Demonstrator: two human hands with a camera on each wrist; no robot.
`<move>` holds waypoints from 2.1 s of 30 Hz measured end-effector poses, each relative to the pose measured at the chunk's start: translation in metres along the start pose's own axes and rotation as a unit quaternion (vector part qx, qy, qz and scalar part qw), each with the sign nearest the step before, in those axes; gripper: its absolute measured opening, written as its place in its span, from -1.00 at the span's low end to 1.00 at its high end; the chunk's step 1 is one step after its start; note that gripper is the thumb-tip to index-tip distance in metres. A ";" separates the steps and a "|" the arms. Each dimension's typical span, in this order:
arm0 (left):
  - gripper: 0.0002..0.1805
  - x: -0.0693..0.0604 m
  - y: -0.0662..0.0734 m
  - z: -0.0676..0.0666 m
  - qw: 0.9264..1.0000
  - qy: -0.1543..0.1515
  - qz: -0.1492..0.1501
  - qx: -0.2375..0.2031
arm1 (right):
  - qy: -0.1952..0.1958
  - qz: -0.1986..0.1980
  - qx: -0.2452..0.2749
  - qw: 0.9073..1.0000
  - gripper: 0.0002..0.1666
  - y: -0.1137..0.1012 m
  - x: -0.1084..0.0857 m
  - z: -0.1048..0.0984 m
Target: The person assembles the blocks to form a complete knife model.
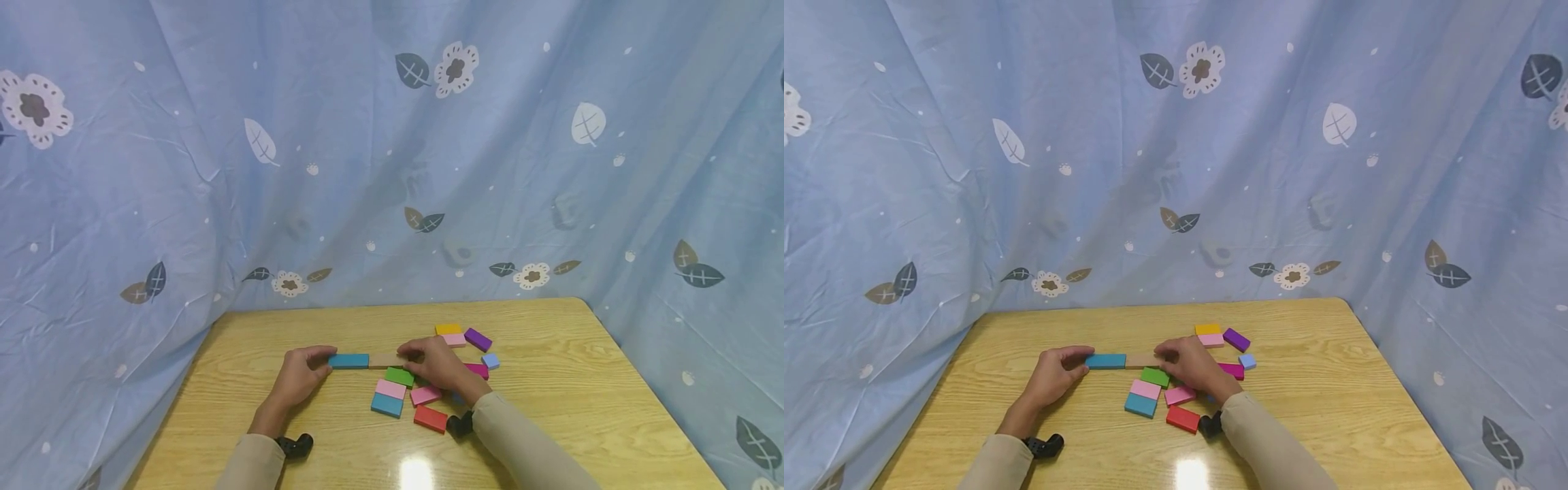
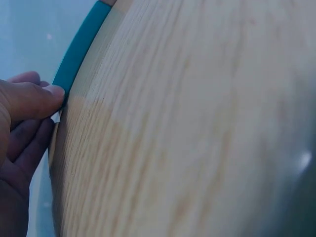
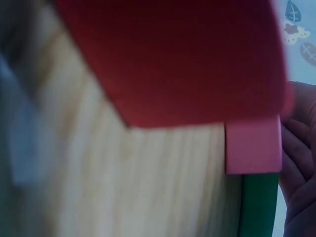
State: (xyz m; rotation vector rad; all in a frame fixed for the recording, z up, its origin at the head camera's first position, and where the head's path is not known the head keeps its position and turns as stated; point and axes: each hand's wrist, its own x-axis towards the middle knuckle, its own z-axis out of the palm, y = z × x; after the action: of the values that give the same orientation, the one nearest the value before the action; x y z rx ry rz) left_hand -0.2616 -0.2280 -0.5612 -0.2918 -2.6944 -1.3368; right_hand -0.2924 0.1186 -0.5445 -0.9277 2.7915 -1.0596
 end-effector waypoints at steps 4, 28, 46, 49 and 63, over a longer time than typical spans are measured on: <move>-0.57 0.000 0.001 0.000 1.000 0.003 0.001 0.001 | 0.001 0.001 -0.001 1.000 -0.67 0.000 0.001 0.000; -0.58 0.000 0.002 -0.002 1.000 -0.012 0.004 0.005 | -0.006 -0.001 -0.002 1.000 -0.64 -0.001 0.001 -0.001; -0.58 0.001 0.002 -0.004 1.000 -0.023 0.013 0.008 | 0.005 0.034 0.094 0.995 -0.57 0.024 -0.025 -0.046; -0.58 0.000 0.002 -0.005 1.000 -0.019 0.014 0.007 | 0.008 0.038 0.088 0.995 -0.60 0.035 -0.036 -0.054; -0.60 0.000 0.002 -0.003 1.000 -0.015 0.018 0.016 | 0.027 0.029 0.077 0.996 -0.67 0.044 -0.046 -0.050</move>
State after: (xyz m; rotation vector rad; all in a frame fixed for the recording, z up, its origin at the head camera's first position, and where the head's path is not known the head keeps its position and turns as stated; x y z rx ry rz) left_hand -0.2608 -0.2295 -0.5578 -0.3588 -2.7178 -1.2897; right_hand -0.2890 0.1995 -0.5416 -0.8097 2.7123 -1.2871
